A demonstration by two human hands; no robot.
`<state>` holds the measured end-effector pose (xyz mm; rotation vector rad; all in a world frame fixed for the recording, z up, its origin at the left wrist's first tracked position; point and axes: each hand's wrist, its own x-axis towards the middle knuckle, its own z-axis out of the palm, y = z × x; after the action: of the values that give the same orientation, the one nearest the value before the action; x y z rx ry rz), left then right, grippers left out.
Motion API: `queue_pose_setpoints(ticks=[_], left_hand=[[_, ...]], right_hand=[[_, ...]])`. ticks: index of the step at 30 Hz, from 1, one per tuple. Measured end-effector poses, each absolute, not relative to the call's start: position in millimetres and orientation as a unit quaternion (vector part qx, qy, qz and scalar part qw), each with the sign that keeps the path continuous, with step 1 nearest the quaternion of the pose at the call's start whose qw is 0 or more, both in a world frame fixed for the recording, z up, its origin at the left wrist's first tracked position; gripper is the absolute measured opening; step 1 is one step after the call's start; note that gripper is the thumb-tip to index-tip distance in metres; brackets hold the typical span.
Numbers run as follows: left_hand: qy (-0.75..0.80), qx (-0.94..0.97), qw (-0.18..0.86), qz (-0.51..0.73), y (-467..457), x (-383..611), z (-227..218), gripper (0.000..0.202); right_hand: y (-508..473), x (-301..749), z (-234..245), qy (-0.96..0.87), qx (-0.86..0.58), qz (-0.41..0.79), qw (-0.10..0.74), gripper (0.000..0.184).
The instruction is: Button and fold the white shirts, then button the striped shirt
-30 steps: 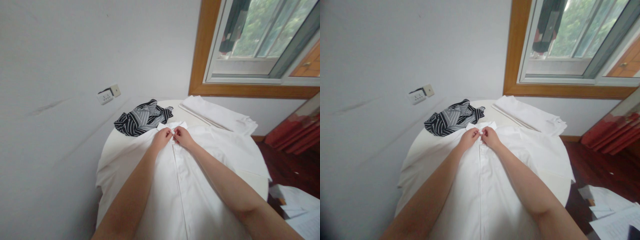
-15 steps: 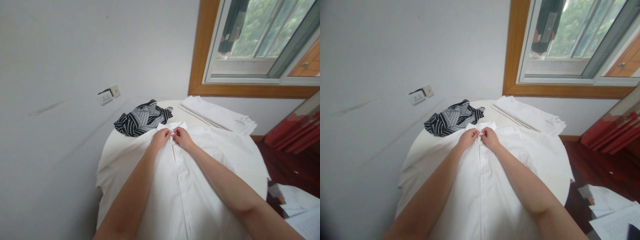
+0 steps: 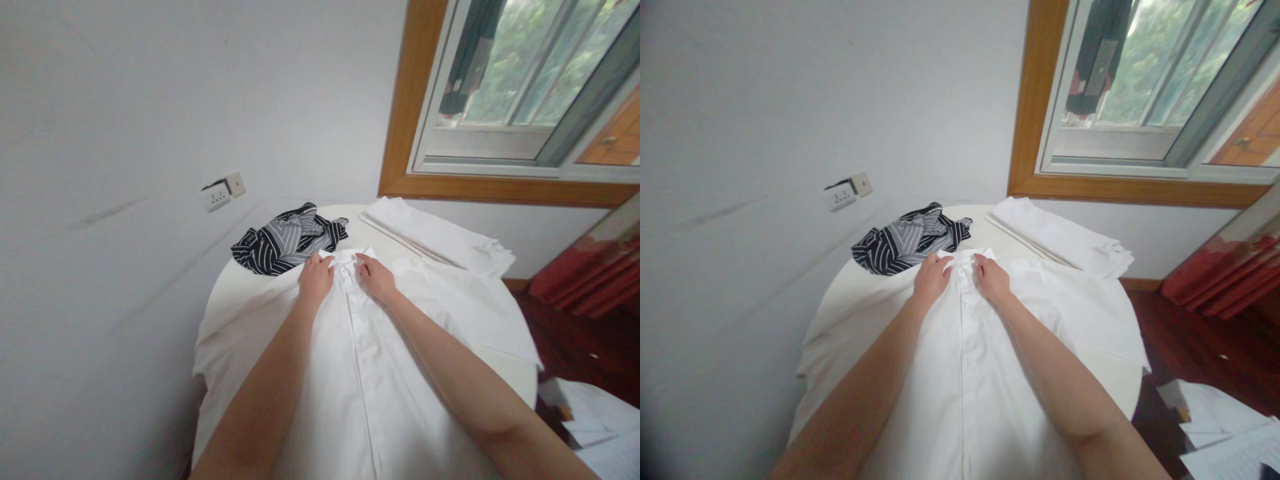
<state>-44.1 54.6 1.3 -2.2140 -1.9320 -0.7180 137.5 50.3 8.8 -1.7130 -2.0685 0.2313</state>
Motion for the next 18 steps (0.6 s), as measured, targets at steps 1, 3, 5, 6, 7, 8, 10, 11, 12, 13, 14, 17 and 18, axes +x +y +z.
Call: queue_pose_setpoints(ticks=[1,3,5,6,7,8,10,11,12,13,14,17,18], left_hand=[[-0.645,-0.725,0.064,-0.232,54,-43,1,0.034],[-0.660,-0.713,0.078,-0.225,53,-42,0,0.034],[-0.674,-0.700,0.088,-0.218,53,-41,-1,0.035],[-0.682,-0.694,0.090,-0.213,54,-41,-1,0.035],[-0.688,-0.689,0.090,-0.209,54,-41,-1,0.036],[-0.694,-0.685,0.089,-0.204,54,-41,0,0.037],[-0.700,-0.682,0.085,-0.196,54,-42,0,0.036],[-0.701,-0.681,0.083,-0.193,54,-42,1,0.035],[-0.702,-0.681,0.082,-0.191,53,-42,1,0.033],[-0.703,-0.681,0.081,-0.189,52,-42,2,0.030],[-0.705,-0.679,0.080,-0.188,51,-42,2,0.028],[-0.711,-0.673,0.074,-0.191,49,-40,7,0.024],[-0.713,-0.669,0.074,-0.196,49,-39,10,0.024]], right_hand=[[51,137,10,-0.751,-0.624,0.072,0.203,0.042],[51,135,11,-0.756,-0.631,0.043,0.168,0.043],[50,132,12,-0.759,-0.634,0.019,0.146,0.041],[50,131,12,-0.757,-0.638,0.011,0.140,0.040],[50,130,12,-0.754,-0.643,0.005,0.135,0.038],[50,130,12,-0.748,-0.650,-0.002,0.133,0.037],[50,131,11,-0.733,-0.667,-0.014,0.132,0.035],[51,132,10,-0.726,-0.674,-0.018,0.132,0.034],[51,134,8,-0.720,-0.680,-0.021,0.134,0.033],[52,135,7,-0.717,-0.684,-0.022,0.137,0.032],[52,137,6,-0.715,-0.684,-0.022,0.142,0.031],[55,142,5,-0.720,-0.669,-0.022,0.182,0.027],[57,144,4,-0.720,-0.662,-0.025,0.205,0.026]])
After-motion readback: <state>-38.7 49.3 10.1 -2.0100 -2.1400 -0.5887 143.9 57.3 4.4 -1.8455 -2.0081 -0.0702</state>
